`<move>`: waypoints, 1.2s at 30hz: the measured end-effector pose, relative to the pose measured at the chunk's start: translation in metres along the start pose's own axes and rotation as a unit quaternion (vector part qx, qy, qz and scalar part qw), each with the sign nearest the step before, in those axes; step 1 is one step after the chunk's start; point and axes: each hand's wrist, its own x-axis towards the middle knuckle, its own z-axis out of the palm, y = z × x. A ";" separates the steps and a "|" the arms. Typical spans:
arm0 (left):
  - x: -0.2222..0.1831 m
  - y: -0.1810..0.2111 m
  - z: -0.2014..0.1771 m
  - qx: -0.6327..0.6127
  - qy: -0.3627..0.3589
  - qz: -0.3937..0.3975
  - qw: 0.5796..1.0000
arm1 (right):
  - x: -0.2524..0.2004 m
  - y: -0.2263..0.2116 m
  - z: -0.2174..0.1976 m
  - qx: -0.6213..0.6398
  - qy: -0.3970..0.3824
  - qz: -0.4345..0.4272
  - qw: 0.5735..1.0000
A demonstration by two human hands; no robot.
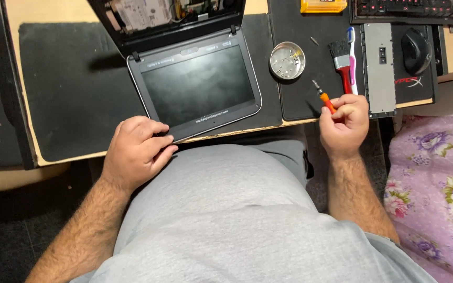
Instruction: Removing the internal plate and keyboard from a laptop using a screwdriver and manual prying
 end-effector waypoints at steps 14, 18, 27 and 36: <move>0.137 -0.081 -0.042 -0.047 0.125 -0.132 0.982 | 0.003 -0.006 0.016 -0.235 -0.157 0.105 0.954; 0.158 -0.120 -0.038 -0.044 0.096 -0.195 0.975 | 0.006 -0.011 0.014 -0.249 -0.179 0.073 0.949; 0.149 -0.121 -0.051 -0.098 0.070 -0.212 0.970 | 0.011 -0.030 -0.001 -0.156 -0.090 -0.018 0.984; 0.102 -0.093 -0.071 -0.170 0.148 -0.170 0.959 | 0.015 -0.072 0.029 0.102 -0.275 0.063 0.954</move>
